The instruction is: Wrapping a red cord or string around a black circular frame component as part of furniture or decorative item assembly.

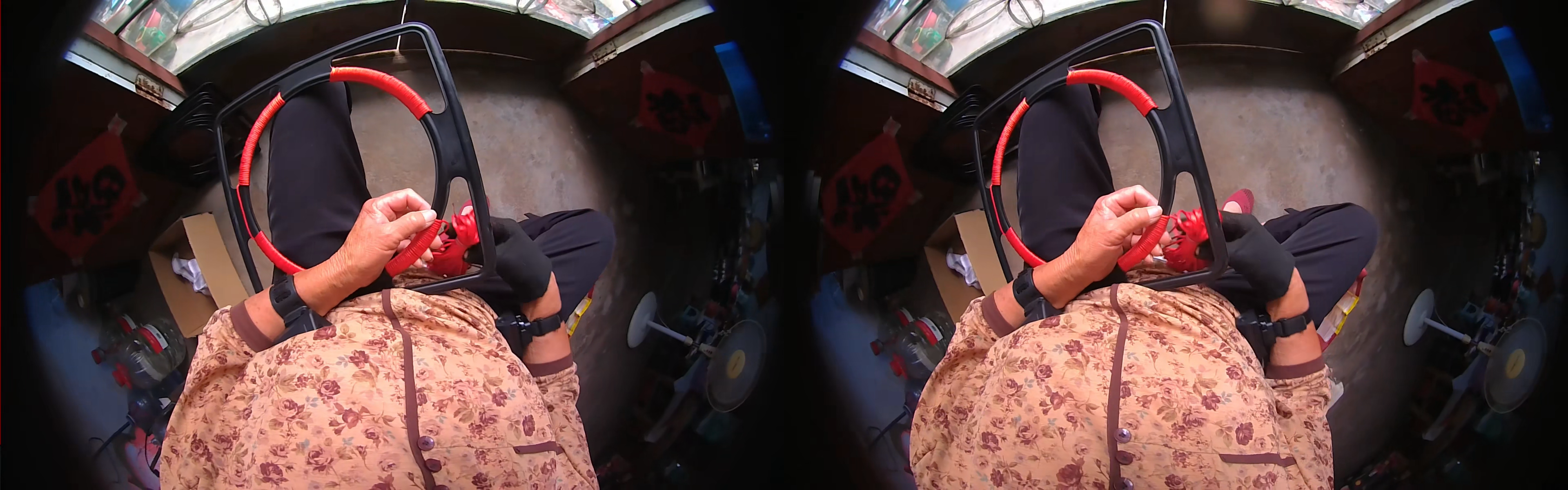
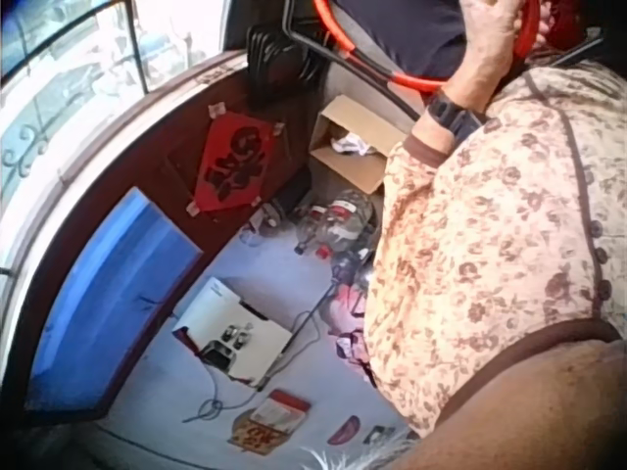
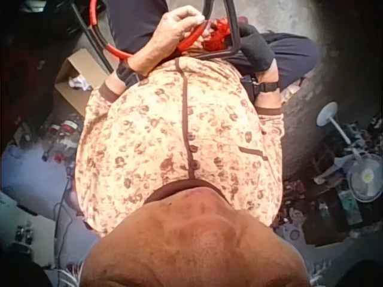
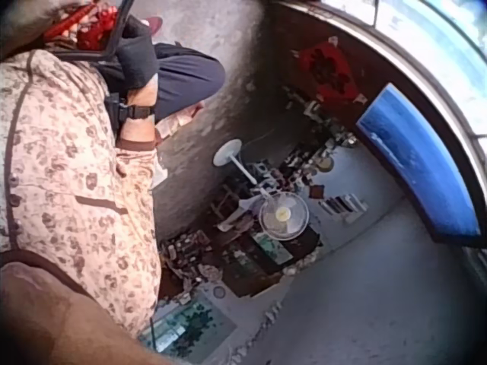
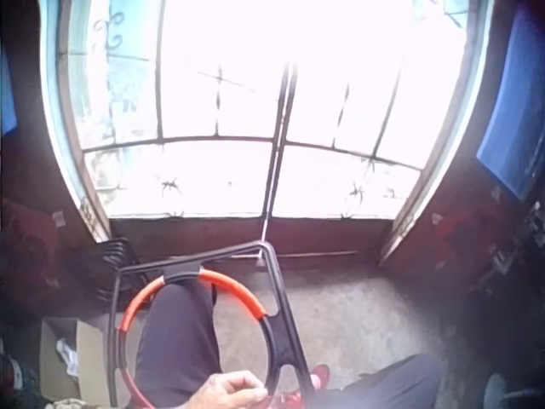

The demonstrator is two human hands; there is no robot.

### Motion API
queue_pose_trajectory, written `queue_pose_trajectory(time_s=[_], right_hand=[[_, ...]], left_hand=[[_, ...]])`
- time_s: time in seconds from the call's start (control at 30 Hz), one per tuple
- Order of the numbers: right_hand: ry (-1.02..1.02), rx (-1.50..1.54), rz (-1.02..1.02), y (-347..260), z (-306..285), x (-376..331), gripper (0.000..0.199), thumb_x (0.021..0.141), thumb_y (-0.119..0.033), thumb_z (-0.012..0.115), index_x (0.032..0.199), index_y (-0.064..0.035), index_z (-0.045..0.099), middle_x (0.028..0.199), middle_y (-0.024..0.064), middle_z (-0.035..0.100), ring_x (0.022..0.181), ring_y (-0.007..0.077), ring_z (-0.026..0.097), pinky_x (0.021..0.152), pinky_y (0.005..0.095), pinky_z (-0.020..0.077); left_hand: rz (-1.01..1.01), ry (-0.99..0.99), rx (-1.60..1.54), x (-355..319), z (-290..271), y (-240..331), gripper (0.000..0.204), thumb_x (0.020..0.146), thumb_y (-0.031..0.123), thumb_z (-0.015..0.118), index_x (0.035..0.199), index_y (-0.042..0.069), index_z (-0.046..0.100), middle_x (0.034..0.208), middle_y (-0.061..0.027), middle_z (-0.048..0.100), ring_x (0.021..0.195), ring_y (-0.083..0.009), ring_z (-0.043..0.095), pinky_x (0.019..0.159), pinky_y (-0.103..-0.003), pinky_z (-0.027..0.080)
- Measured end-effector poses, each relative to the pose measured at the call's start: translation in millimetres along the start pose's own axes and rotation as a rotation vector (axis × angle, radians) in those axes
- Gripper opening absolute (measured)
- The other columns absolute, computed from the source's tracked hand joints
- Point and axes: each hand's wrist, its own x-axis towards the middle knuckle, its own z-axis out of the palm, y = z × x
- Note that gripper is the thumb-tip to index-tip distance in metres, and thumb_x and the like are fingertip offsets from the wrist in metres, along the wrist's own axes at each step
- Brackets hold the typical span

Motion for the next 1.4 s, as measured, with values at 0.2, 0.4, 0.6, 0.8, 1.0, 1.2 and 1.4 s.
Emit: queue_pose_trajectory(time_s=[0.2, 0.4, 0.6, 0.8, 1.0, 1.2, 1.4], right_hand=[[0.015, 0.122, -0.298, -8.2, 13.8, 32.0, 0.05, 0.066, -0.022, 0.082, 0.106, -0.0011, 0.059, 0.089, 0.0004, 0.061, 0.079, 0.0082, 0.056, 0.072, 0.0244, 0.0477], [-0.055, -0.169, -0.053, -6.4, -0.1, 15.3, 0.027, 0.071, -0.011, 0.076, 0.093, -0.0008, 0.065, 0.083, 0.0006, 0.064, 0.078, 0.0078, 0.057, 0.072, 0.0245, 0.047], [0.038, 0.073, -0.285, -18.0, 16.9, 29.4, 0.044, 0.068, -0.007, 0.072, 0.11, -0.0009, 0.058, 0.096, 0.0024, 0.064, 0.086, 0.0093, 0.056, 0.078, 0.0271, 0.047], [0.013, 0.101, -0.267, -26.3, 29.9, 36.4, 0.041, 0.075, -0.013, 0.068, 0.111, 0.0017, 0.057, 0.1, 0.0044, 0.063, 0.092, 0.0113, 0.056, 0.082, 0.0277, 0.046], [-0.003, 0.391, -0.181, -9.9, 29.3, 39.1, 0.051, 0.087, -0.034, 0.064, 0.125, -0.0012, 0.05, 0.117, 0.0077, 0.058, 0.102, 0.0146, 0.056, 0.092, 0.0291, 0.0442], [-0.081, 0.528, -0.326, -9.7, 43.7, 39.4, 0.042, 0.097, -0.025, 0.047, 0.133, -0.0028, 0.044, 0.133, 0.0127, 0.049, 0.118, 0.0189, 0.051, 0.1, 0.0318, 0.0419], [0.368, 0.357, -0.5, 11.3, -35.5, 54.3, 0.031, 0.097, -0.033, 0.048, 0.109, -0.005, 0.052, 0.097, 0.0045, 0.056, 0.088, 0.0151, 0.056, 0.08, 0.0282, 0.0463]], left_hand=[[0.138, -0.122, 0.093, -2.8, 0.0, -0.7, 0.017, 0.086, 0.012, 0.064, 0.093, 0.002, 0.053, 0.085, -0.0073, 0.065, 0.075, -0.0077, 0.062, 0.064, -0.021, 0.051], [-0.006, -0.108, 0.001, -1.9, -2.0, 3.6, 0.021, 0.083, 0.012, 0.069, 0.093, 0.003, 0.053, 0.085, -0.0084, 0.065, 0.07, -0.0094, 0.062, 0.062, -0.023, 0.051], [0.046, -0.144, 0.043, -0.2, -3.9, 0.2, 0.022, 0.082, 0.012, 0.071, 0.092, 0.004, 0.052, 0.081, -0.0059, 0.064, 0.067, -0.0083, 0.061, 0.059, -0.022, 0.052], [0.152, -0.129, 0.089, 0.6, -3.2, -6.6, 0.021, 0.082, 0.01, 0.071, 0.094, 0.002, 0.055, 0.081, -0.0033, 0.064, 0.067, -0.0044, 0.057, 0.055, -0.02, 0.047], [0.01, -0.051, 0.029, 0.0, -6.6, 0.1, 0.024, 0.092, 0.02, 0.056, 0.102, -0.001, 0.058, 0.093, -0.0064, 0.066, 0.079, -0.0098, 0.063, 0.072, -0.025, 0.052], [-0.062, -0.03, -0.21, 11.7, -6.8, -10.3, 0.042, 0.1, 0.035, 0.039, 0.107, -0.003, 0.057, 0.092, -0.0111, 0.066, 0.076, -0.0172, 0.066, 0.071, -0.03, 0.055], [-0.238, -0.119, -0.329, 8.7, -12.9, -4.5, 0.053, 0.099, 0.044, 0.035, 0.106, -0.003, 0.057, 0.085, -0.0189, 0.066, 0.065, -0.0232, 0.066, 0.062, -0.033, 0.057]])
